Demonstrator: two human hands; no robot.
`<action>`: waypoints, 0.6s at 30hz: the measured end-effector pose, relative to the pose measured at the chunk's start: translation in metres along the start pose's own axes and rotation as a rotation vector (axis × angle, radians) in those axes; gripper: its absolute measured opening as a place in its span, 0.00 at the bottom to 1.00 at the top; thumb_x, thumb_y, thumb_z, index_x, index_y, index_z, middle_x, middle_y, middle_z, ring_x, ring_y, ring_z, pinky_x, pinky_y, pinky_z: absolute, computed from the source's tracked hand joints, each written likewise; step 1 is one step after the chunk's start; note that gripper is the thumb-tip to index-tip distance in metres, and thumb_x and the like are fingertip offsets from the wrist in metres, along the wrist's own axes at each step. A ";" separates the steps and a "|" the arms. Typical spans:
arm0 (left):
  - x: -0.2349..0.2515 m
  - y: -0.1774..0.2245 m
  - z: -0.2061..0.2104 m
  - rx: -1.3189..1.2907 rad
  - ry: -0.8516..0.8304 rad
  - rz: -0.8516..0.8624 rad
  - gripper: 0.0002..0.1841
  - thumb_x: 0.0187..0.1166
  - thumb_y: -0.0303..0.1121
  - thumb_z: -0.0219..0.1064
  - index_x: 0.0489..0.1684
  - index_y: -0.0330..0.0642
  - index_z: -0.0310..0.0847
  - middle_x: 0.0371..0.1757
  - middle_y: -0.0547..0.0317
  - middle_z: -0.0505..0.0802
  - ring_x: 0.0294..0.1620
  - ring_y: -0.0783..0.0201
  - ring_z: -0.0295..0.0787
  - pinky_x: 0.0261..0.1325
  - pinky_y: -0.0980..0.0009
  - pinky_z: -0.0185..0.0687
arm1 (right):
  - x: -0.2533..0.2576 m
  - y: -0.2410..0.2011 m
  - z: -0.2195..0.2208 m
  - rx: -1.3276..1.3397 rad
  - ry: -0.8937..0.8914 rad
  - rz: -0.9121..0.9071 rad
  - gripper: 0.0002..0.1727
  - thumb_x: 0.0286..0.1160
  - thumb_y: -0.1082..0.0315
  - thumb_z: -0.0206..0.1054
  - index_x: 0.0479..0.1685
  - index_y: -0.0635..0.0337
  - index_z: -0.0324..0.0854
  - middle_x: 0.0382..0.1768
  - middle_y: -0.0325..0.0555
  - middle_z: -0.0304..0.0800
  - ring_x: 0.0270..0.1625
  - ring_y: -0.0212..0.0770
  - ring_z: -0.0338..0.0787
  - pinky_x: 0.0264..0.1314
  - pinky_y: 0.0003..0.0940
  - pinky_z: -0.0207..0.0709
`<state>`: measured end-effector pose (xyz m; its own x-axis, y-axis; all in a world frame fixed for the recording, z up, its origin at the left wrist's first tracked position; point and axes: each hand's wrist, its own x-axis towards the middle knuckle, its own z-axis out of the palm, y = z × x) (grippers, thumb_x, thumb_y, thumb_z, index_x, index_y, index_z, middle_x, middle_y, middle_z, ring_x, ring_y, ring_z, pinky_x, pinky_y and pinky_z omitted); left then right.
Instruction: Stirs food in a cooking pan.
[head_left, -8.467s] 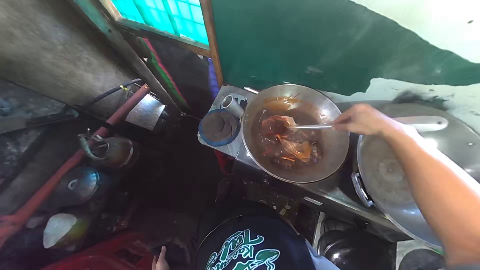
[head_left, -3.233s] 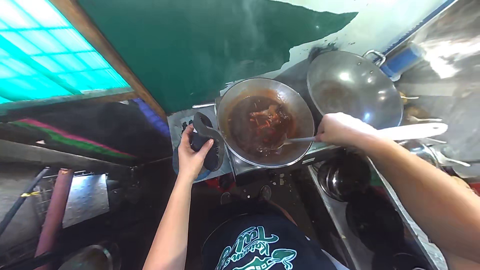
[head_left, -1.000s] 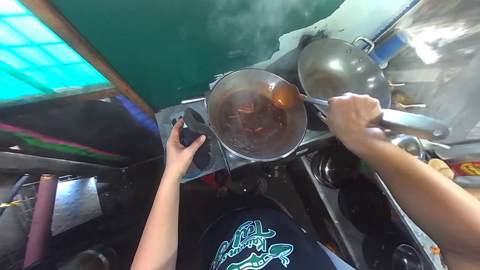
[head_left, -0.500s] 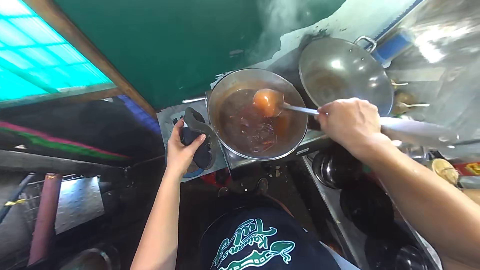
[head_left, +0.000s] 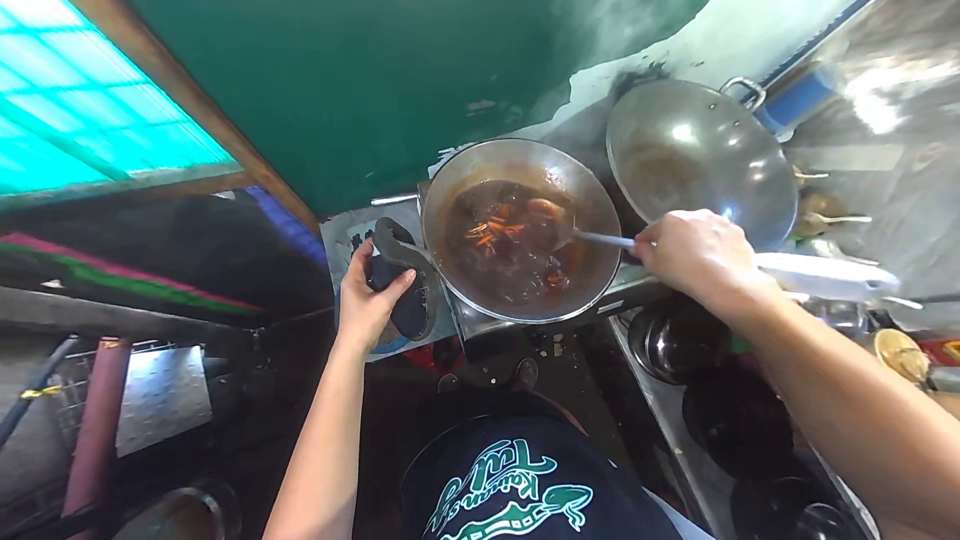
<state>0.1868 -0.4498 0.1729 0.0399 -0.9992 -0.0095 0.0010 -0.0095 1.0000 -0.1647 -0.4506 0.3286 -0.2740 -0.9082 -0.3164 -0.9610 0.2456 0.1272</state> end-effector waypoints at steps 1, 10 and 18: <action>0.000 0.001 0.001 0.005 0.001 -0.002 0.38 0.70 0.24 0.77 0.83 0.41 0.64 0.67 0.53 0.86 0.62 0.68 0.88 0.65 0.68 0.85 | -0.004 -0.002 -0.007 -0.013 0.046 -0.026 0.15 0.86 0.60 0.63 0.47 0.61 0.92 0.45 0.70 0.92 0.56 0.75 0.89 0.50 0.76 0.76; -0.007 0.004 0.003 -0.006 0.043 0.010 0.38 0.72 0.26 0.76 0.85 0.40 0.62 0.69 0.53 0.85 0.64 0.69 0.87 0.67 0.69 0.84 | 0.007 -0.006 0.010 -0.183 0.121 0.141 0.08 0.74 0.79 0.63 0.33 0.79 0.82 0.42 0.78 0.87 0.49 0.80 0.89 0.39 0.72 0.76; -0.005 0.007 0.003 0.013 0.059 0.031 0.38 0.72 0.27 0.77 0.84 0.39 0.62 0.69 0.52 0.85 0.65 0.68 0.86 0.68 0.69 0.83 | 0.003 0.013 0.022 0.060 -0.019 -0.027 0.15 0.85 0.62 0.63 0.42 0.61 0.93 0.43 0.68 0.92 0.54 0.73 0.90 0.49 0.76 0.77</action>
<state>0.1832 -0.4454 0.1804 0.0982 -0.9949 0.0213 -0.0142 0.0200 0.9997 -0.1792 -0.4425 0.3090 -0.2480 -0.9083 -0.3368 -0.9684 0.2415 0.0618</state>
